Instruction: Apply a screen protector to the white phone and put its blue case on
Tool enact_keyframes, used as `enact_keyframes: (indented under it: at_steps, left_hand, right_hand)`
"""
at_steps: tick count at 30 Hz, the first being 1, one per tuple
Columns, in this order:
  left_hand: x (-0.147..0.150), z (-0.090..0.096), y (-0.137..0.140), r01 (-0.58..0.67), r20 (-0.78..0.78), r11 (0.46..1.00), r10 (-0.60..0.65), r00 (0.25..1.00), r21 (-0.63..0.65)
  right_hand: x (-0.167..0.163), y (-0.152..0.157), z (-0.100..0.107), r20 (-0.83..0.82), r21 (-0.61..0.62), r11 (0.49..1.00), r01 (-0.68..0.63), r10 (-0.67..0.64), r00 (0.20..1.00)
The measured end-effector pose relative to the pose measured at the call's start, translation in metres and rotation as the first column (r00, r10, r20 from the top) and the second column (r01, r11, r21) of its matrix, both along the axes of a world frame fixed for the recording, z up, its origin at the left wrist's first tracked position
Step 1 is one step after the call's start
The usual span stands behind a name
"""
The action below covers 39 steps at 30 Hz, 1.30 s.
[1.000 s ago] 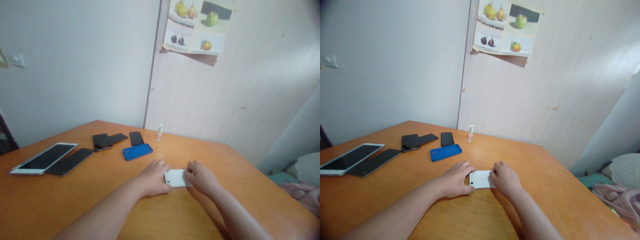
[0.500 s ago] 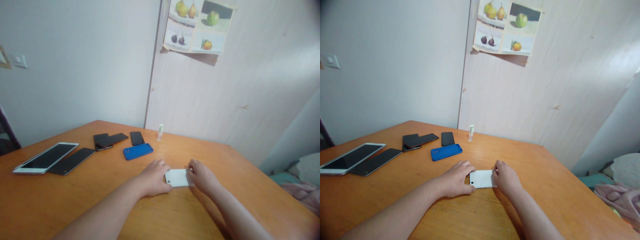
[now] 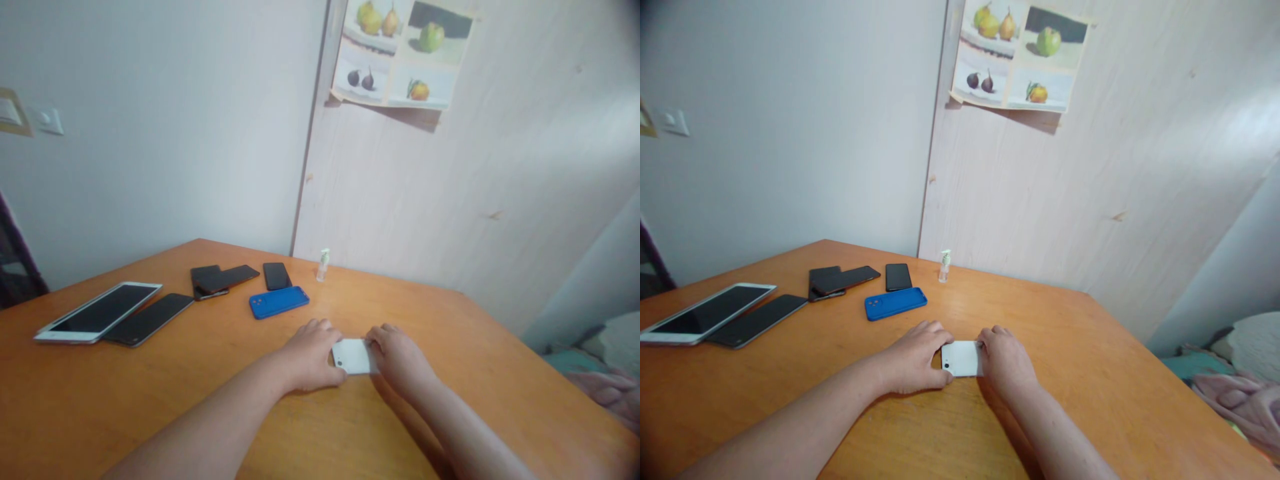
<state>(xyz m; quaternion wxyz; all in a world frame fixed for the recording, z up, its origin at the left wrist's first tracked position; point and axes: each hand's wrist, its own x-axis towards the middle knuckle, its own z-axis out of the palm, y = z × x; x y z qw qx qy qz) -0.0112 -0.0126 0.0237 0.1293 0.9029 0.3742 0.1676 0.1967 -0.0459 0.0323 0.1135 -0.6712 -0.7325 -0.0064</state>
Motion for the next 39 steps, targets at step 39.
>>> enact_keyframes:
  at_steps: [39]
  left_hand:
    - [-0.001,0.001,-0.001,-0.007,0.018,1.0,0.008,1.0,-0.029]
  right_hand:
    - [-0.009,-0.02,0.016,0.182,-0.113,0.98,-0.162,0.181,0.967]
